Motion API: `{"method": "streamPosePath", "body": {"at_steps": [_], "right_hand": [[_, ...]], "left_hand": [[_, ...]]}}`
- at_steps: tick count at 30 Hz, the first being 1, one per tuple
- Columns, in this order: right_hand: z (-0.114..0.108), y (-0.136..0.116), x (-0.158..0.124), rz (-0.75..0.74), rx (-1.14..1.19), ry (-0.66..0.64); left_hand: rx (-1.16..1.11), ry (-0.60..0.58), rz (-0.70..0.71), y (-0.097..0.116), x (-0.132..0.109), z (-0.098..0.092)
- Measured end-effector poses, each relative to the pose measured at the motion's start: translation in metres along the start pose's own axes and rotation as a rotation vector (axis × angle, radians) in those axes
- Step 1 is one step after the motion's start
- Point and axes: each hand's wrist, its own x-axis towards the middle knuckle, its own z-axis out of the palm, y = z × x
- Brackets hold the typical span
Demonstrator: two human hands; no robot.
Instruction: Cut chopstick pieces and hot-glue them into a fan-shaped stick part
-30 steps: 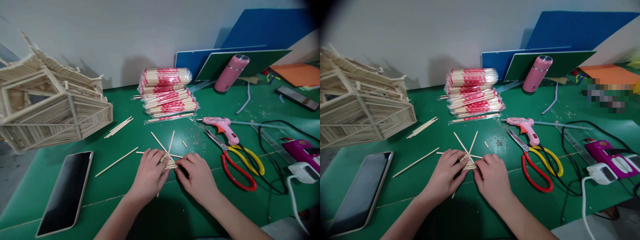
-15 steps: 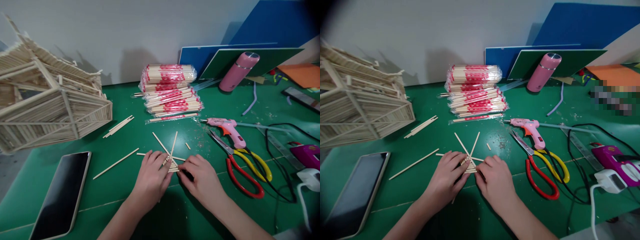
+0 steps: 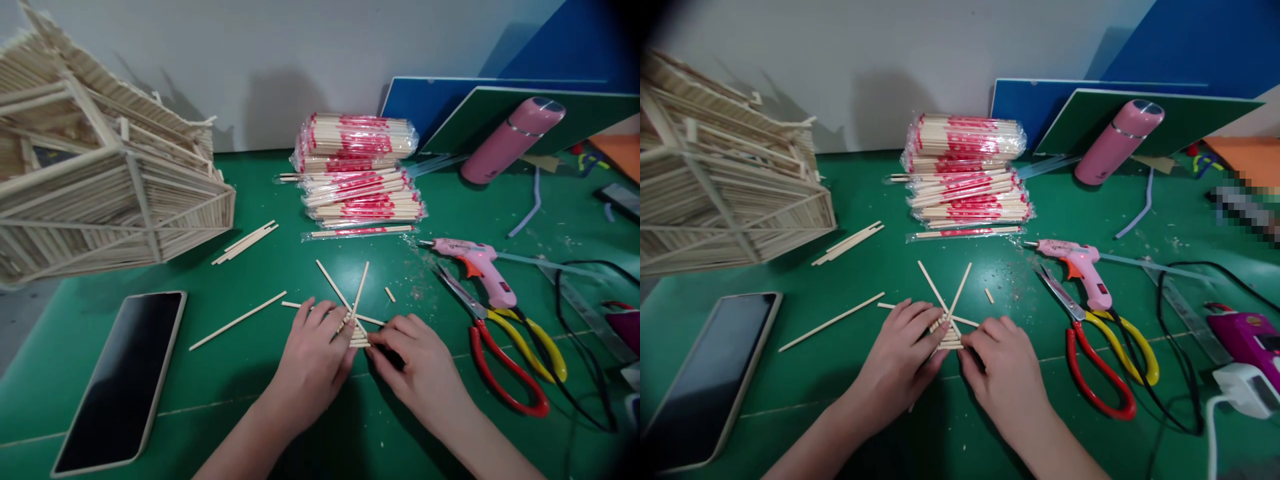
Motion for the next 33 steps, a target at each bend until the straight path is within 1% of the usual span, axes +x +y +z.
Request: {"method": "streamPosePath", "body": {"at_steps": [6,12,18,22,26,29,33], "right_hand": [[-0.001,-0.001,0.0,0.005,-0.007,-0.002],[0.001,-0.001,-0.001,0.001,-0.005,0.015],[0.002,0.0,-0.009,-0.005,0.031,0.118],[-0.004,0.002,-0.019,-0.038,0.069,0.211],[-0.01,0.005,-0.03,-0.034,0.075,0.256],[-0.012,0.008,-0.036,-0.002,0.092,0.263],[-0.012,0.015,-0.041,0.024,0.087,0.28]], "left_hand": [[0.004,-0.016,-0.001,0.0,0.0,0.0],[0.015,0.023,0.019,-0.001,-0.001,0.002],[0.02,0.017,0.015,0.0,-0.003,0.0],[0.028,0.01,-0.002,0.005,-0.004,-0.005],[0.061,0.022,0.0,0.012,-0.006,-0.01],[0.051,0.107,-0.02,0.017,-0.013,-0.014],[0.047,0.336,-0.13,0.023,-0.032,-0.017]]}}
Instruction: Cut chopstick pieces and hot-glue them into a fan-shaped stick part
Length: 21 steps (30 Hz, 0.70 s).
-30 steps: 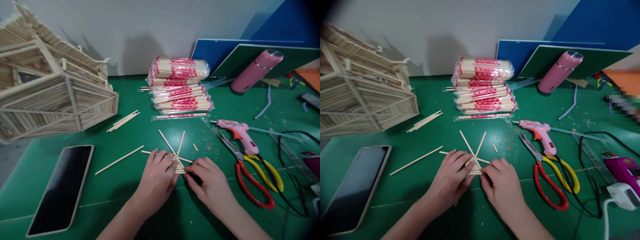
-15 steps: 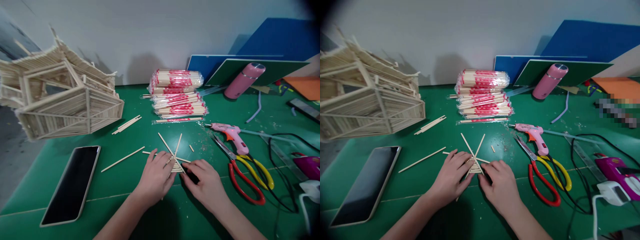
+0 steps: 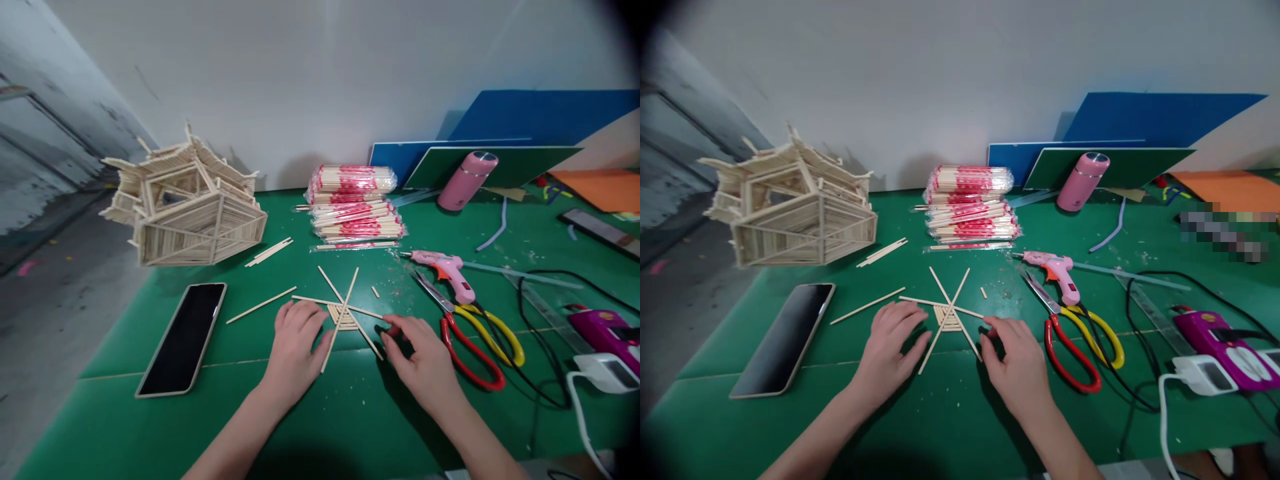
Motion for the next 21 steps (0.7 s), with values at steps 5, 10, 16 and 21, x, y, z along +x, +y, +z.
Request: {"method": "streamPosePath", "body": {"at_steps": [5,10,16,21], "right_hand": [[0.003,-0.001,0.002,-0.019,-0.008,-0.026],[0.013,-0.014,0.002,-0.019,-0.053,-0.086],[0.021,-0.019,0.001,0.046,-0.141,-0.132],[0.022,-0.018,0.002,0.071,-0.146,-0.175]], "left_hand": [[0.026,0.044,-0.095,0.004,-0.021,-0.005],[0.082,-0.068,-0.178,0.015,-0.021,0.005],[0.163,-0.129,-0.228,0.021,-0.016,0.017],[0.163,-0.147,-0.238,0.017,-0.016,0.02]]}}
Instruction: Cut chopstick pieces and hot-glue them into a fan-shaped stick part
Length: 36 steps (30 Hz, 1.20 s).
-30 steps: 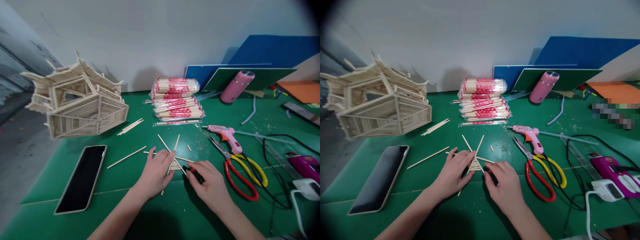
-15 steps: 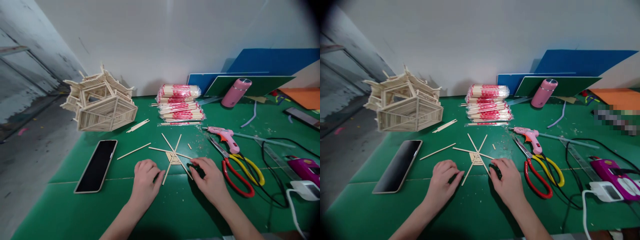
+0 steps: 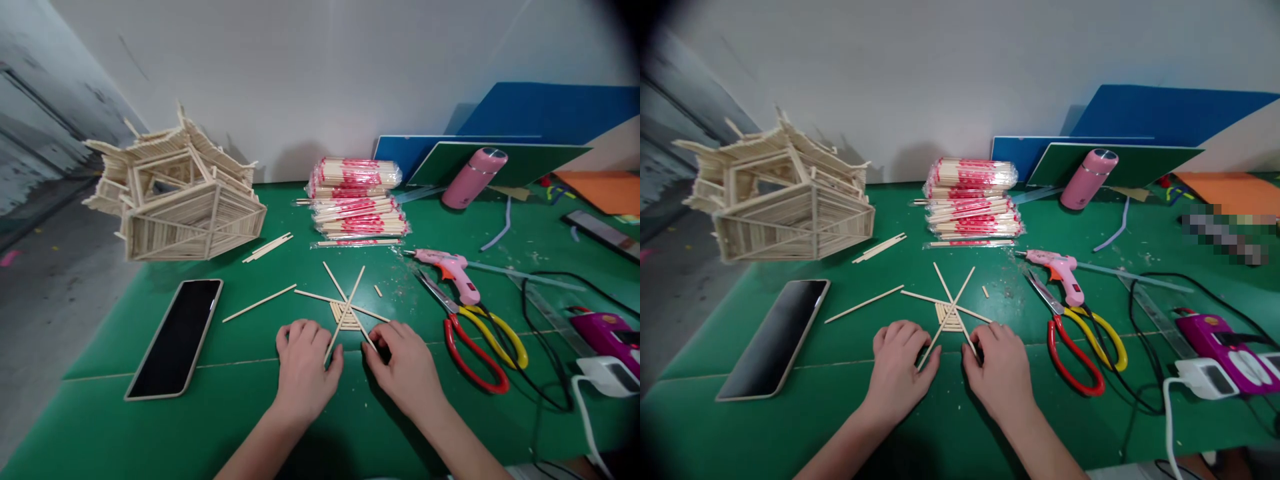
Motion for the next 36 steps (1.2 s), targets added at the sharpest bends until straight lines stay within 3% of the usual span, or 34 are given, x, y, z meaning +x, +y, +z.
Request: {"method": "streamPosePath", "body": {"at_steps": [13,25,31,36], "right_hand": [[-0.002,0.001,0.001,0.008,0.025,-0.02],[-0.001,-0.003,0.019,-0.02,-0.018,-0.048],[-0.009,-0.001,0.019,0.0,0.056,-0.04],[-0.023,0.017,0.028,0.079,0.082,0.091]], "left_hand": [[0.027,-0.04,0.037,-0.002,0.013,0.001],[0.057,-0.08,0.1,-0.003,0.022,0.008],[0.016,0.015,0.139,-0.005,0.022,0.011],[-0.024,0.091,0.205,-0.005,0.022,0.014]]}}
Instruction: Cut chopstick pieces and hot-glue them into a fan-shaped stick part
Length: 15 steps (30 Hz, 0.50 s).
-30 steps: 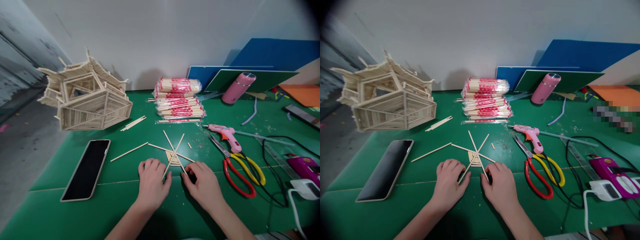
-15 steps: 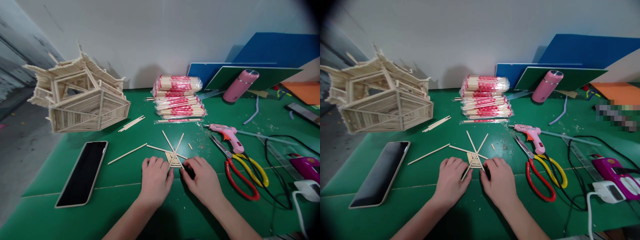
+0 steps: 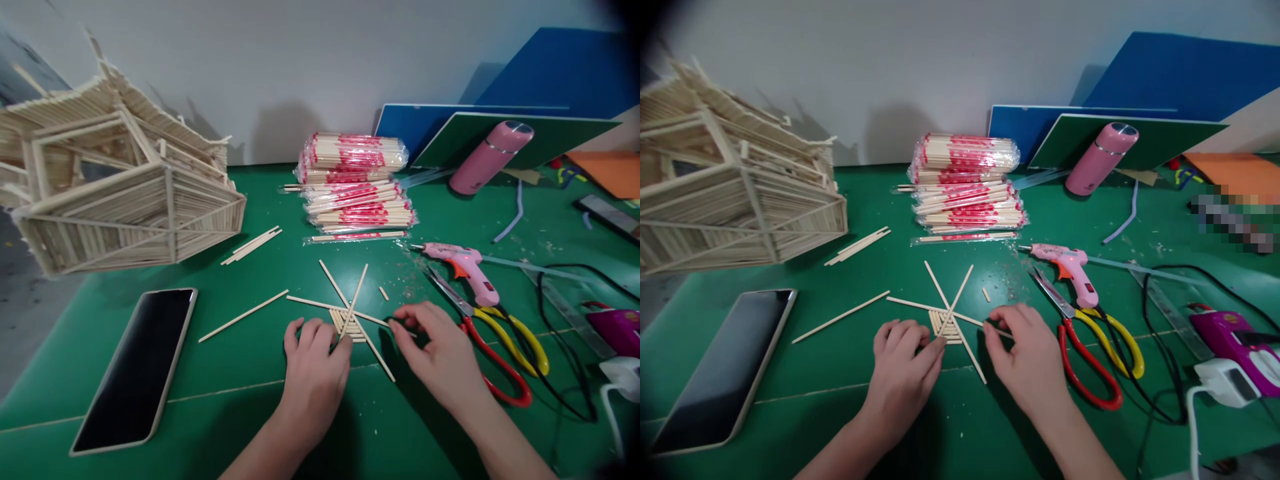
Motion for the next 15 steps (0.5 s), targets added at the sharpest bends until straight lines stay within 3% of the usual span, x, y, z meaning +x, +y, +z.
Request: {"method": "streamPosePath", "body": {"at_steps": [9,15], "right_hand": [[-0.014,0.02,0.013,0.115,-0.014,0.138],[-0.041,0.057,0.028,0.229,-0.288,0.469]], "left_hand": [[-0.123,-0.031,-0.025,-0.001,-0.001,0.001],[-0.141,-0.002,-0.038,-0.002,-0.001,0.004]]}}
